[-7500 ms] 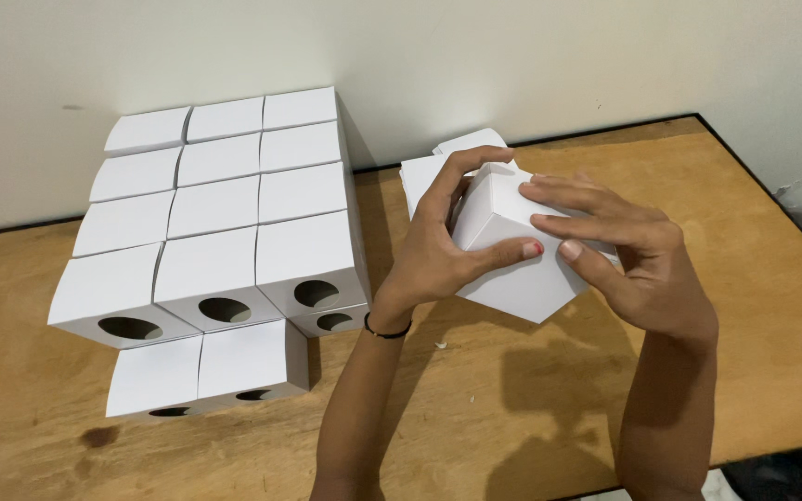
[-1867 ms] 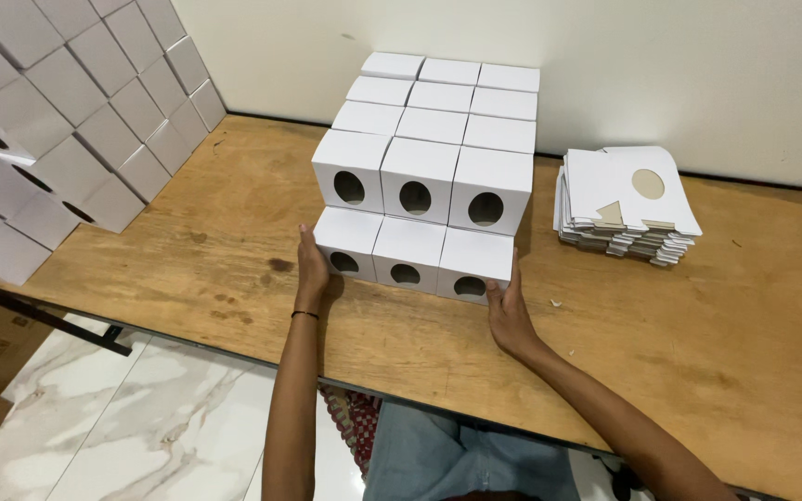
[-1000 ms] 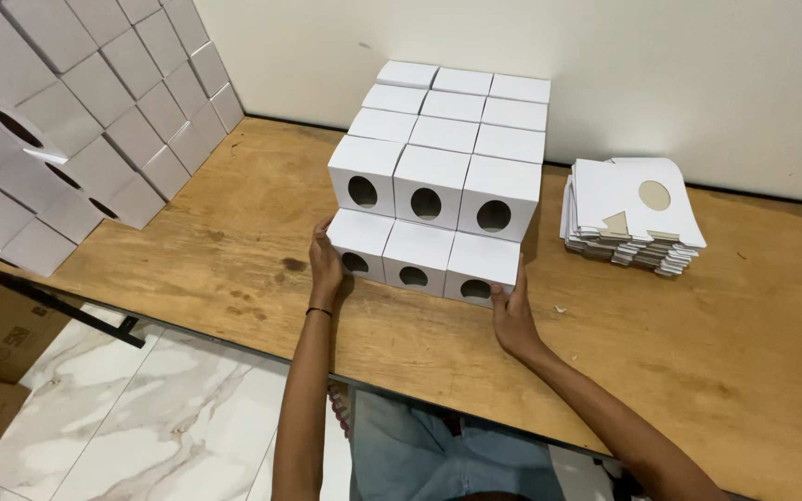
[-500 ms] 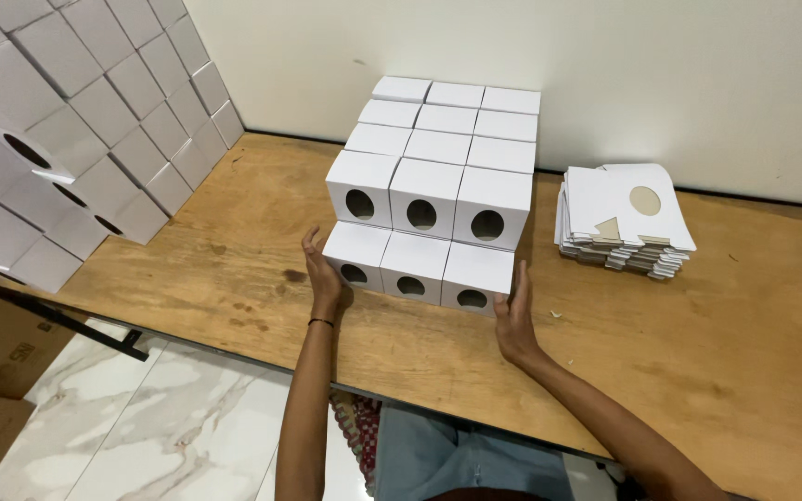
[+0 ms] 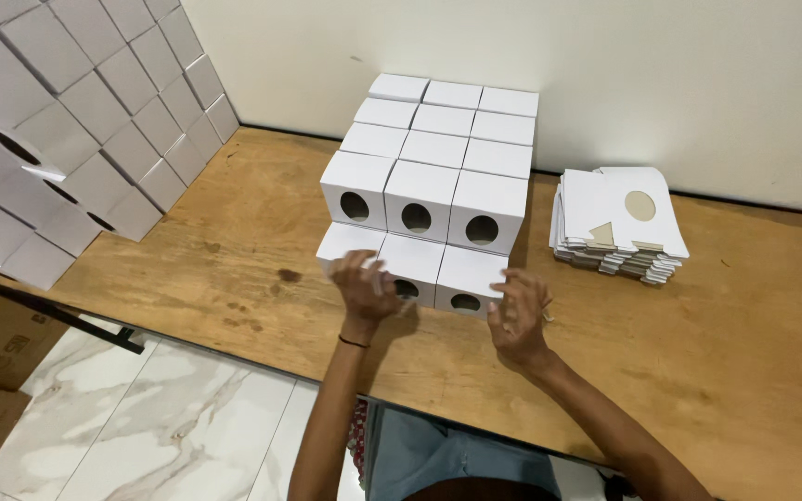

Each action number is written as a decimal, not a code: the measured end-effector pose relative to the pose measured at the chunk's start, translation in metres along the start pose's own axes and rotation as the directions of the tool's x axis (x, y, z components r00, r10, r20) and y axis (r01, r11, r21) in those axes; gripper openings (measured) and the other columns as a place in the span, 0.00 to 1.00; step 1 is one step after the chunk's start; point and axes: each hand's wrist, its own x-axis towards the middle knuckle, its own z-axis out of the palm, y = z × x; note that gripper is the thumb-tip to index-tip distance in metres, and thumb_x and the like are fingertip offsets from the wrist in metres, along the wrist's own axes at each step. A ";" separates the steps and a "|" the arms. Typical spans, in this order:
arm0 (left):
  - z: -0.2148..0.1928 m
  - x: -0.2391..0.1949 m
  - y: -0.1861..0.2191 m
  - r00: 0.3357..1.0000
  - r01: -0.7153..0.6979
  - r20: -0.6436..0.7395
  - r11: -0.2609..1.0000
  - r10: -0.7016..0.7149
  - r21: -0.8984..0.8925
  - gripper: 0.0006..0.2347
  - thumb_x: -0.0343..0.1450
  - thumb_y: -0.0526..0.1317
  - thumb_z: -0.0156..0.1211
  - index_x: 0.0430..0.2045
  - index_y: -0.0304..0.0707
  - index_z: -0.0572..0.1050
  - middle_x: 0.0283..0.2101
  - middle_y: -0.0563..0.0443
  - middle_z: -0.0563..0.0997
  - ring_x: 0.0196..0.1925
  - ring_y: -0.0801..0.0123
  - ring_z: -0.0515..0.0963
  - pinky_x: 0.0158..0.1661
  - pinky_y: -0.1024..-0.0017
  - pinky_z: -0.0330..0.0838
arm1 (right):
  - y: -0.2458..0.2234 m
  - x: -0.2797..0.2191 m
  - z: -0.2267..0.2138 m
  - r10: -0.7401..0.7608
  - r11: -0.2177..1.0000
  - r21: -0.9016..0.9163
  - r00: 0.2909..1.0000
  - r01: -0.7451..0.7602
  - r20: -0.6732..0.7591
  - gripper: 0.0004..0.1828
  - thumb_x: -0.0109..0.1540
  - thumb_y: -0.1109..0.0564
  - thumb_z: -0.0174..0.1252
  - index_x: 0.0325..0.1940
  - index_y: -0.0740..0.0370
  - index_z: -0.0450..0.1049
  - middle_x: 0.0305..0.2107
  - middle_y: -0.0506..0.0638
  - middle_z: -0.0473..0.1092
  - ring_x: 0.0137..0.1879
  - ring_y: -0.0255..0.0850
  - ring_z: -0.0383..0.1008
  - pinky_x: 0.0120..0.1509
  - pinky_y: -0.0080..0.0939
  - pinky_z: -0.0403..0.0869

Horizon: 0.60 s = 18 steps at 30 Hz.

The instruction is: The person assembles small white cardboard boxes by folding flat pieces along pre-scored lines and tucking flaps into slots. They handle multiple flat pieces and finished boxes, stacking the completed boxes on a wooden table.

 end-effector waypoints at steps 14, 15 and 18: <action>0.079 0.139 0.230 0.818 0.373 0.571 0.699 0.062 -0.611 0.08 0.70 0.36 0.51 0.38 0.35 0.74 0.32 0.45 0.74 0.35 0.53 0.78 0.35 0.62 0.75 | 0.054 0.059 -0.100 0.242 0.970 0.063 0.914 -0.234 -0.325 0.06 0.63 0.61 0.56 0.36 0.60 0.79 0.20 0.48 0.74 0.32 0.45 0.74 0.52 0.46 0.69; 0.082 0.150 0.239 0.693 0.524 0.719 0.652 0.047 -0.548 0.09 0.72 0.35 0.49 0.44 0.32 0.71 0.38 0.38 0.74 0.42 0.45 0.78 0.39 0.56 0.76 | 0.063 0.060 -0.110 0.283 0.955 0.016 0.893 -0.297 -0.349 0.06 0.63 0.63 0.56 0.38 0.60 0.79 0.23 0.49 0.75 0.34 0.46 0.74 0.52 0.46 0.70; 0.101 0.173 0.259 0.545 0.635 0.838 0.666 -0.025 -0.393 0.13 0.71 0.35 0.49 0.48 0.27 0.66 0.47 0.31 0.69 0.50 0.36 0.73 0.47 0.48 0.70 | 0.067 0.081 -0.139 0.330 0.893 -0.153 0.846 -0.424 -0.418 0.06 0.61 0.65 0.61 0.42 0.62 0.77 0.30 0.53 0.72 0.37 0.47 0.73 0.48 0.45 0.69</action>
